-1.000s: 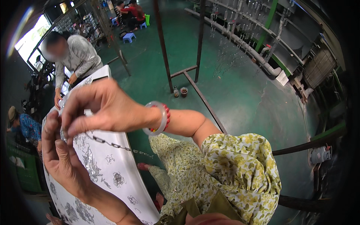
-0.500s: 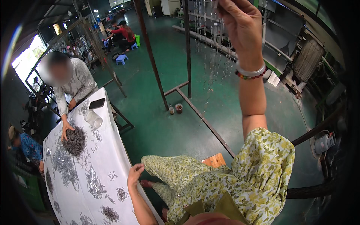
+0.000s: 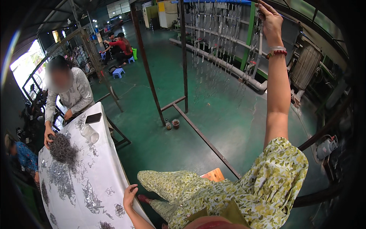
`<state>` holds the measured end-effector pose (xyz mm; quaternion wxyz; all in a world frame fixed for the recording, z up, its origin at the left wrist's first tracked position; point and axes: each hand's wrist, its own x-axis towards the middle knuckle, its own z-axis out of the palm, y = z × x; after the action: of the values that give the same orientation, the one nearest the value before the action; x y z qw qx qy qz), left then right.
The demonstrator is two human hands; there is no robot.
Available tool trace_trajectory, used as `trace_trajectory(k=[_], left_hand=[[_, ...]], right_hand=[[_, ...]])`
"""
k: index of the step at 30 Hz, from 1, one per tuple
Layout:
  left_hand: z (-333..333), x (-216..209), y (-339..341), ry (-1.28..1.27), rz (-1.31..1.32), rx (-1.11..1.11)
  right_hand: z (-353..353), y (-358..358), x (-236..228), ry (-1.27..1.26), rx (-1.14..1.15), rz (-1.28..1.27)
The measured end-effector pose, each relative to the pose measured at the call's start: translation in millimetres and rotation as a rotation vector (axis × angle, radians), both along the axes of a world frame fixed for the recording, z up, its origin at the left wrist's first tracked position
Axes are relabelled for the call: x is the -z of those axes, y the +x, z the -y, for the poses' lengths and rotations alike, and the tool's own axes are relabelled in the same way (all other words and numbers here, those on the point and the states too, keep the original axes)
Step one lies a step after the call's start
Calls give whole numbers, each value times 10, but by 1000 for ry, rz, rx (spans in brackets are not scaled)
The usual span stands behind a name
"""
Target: The person sits at a table and repeatedly picks up small wire pieces, twists them into loops, and places them into a hanging rack. They also gather loose wires from the table surface and continue the loop-forming process.
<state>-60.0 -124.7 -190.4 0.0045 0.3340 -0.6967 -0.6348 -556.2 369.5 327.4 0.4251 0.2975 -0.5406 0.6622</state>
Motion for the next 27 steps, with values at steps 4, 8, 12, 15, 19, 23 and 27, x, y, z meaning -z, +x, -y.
trace_trajectory(k=[4,8,12,15,19,23,27], left_hand=[[89,98,114,-36,-43,10],[78,10,101,-11,24,-14],[31,-51,32,-35,48,-9],[3,-19,13,-42,7,8],[46,63,101,-37,-52,-11],[165,303,317,-123,-23,79],[124,-46,83,-308,95,186]], right_hand=[[-46,-127,-169,-41,31,50],[-84,-215,-390,-82,127,94],[-363,-806,-589,-88,220,105],[-420,-943,-622,-94,135,153],[-338,-961,-576,-75,136,162],[427,232,135,-32,335,-141],[742,1327,1512,43,288,-175]])
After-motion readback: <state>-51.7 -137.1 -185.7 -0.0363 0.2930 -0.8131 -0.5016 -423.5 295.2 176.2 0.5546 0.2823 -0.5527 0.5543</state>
